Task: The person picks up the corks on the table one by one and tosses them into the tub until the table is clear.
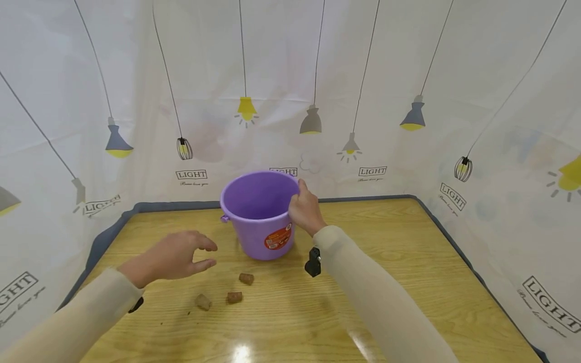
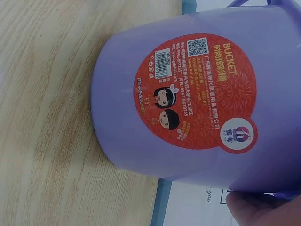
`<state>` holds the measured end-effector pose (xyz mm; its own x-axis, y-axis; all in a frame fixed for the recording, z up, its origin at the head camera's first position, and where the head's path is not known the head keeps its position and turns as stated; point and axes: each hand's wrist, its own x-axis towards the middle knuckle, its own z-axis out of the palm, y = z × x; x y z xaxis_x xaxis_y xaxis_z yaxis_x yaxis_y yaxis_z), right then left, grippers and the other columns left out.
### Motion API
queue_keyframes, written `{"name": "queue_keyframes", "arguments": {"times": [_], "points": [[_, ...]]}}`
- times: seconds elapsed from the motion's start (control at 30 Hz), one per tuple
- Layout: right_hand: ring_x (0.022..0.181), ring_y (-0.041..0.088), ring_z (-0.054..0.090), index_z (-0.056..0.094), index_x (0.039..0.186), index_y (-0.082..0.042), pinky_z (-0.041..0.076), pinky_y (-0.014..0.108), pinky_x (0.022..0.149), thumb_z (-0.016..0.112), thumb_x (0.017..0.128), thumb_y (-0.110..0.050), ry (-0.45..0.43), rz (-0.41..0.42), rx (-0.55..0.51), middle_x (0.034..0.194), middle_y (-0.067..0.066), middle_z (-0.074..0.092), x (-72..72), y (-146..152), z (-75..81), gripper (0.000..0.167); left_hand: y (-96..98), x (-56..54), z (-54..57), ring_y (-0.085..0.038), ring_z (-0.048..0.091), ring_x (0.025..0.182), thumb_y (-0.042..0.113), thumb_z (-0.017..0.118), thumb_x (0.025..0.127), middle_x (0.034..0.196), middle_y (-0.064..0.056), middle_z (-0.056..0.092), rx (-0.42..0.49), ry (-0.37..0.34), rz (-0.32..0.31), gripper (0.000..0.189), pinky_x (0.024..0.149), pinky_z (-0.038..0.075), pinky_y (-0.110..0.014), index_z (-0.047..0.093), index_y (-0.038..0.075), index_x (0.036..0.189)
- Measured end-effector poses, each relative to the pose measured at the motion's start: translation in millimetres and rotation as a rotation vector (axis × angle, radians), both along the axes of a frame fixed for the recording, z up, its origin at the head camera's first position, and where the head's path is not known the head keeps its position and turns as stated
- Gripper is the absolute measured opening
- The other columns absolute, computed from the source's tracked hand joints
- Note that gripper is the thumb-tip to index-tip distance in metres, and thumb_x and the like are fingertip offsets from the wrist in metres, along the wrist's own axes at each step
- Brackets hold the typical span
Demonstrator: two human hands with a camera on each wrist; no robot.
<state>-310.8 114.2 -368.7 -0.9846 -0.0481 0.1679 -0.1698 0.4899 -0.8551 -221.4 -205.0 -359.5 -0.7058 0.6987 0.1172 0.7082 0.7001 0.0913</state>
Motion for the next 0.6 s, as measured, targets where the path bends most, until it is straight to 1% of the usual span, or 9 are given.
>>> {"name": "queue_keyframes", "arguments": {"times": [0.1,0.2,0.33,0.5,0.6], "points": [[0.154,0.032,0.021,0.013,0.164,-0.004,0.018,0.045,0.127,0.028,0.107,-0.017,-0.003,0.002,-0.002,0.168,0.016,0.021,-0.4,0.1,-0.1,0.061,-1.7,1.3,-3.3,-0.026,0.07,0.108,0.03,0.075,0.094,0.115,-0.005,0.075,-0.028,-0.068,-0.012,0.029,0.094,0.058,-0.046,0.077,0.009,0.114],[0.155,0.032,0.02,0.013,0.164,-0.004,0.018,0.045,0.127,0.028,0.107,-0.017,-0.008,0.004,-0.007,0.169,0.016,0.02,-0.3,-0.1,0.5,0.061,-3.9,2.5,-9.3,-0.026,0.069,0.11,0.032,0.078,0.091,0.117,-0.003,0.075,-0.056,-0.116,-0.02,0.032,0.095,0.058,-0.046,0.077,0.011,0.115],[0.155,0.032,0.02,0.013,0.164,-0.004,0.018,0.045,0.126,0.028,0.107,-0.018,-0.011,0.005,-0.015,0.169,0.016,0.02,0.1,-0.3,1.1,0.061,-6.1,5.0,-16.9,-0.025,0.068,0.111,0.034,0.082,0.086,0.118,-0.002,0.074,-0.097,-0.154,-0.026,0.037,0.097,0.057,-0.046,0.076,0.012,0.115],[0.154,0.032,0.021,0.013,0.164,-0.004,0.019,0.045,0.126,0.028,0.107,-0.017,-0.012,0.004,-0.02,0.168,0.016,0.02,0.5,0.2,0.7,0.061,-6.3,9.8,-22.5,-0.025,0.067,0.111,0.034,0.083,0.083,0.119,-0.002,0.073,-0.131,-0.212,-0.017,0.04,0.097,0.056,-0.048,0.076,0.012,0.115],[0.154,0.032,0.021,0.012,0.165,-0.004,0.019,0.045,0.126,0.028,0.107,-0.017,-0.015,0.01,-0.019,0.169,0.016,0.02,1.1,0.5,0.4,0.061,-6.0,11.2,-26.7,-0.025,0.067,0.11,0.038,0.085,0.08,0.116,-0.001,0.074,-0.148,-0.23,-0.025,0.041,0.096,0.056,-0.048,0.078,0.013,0.112]]}}
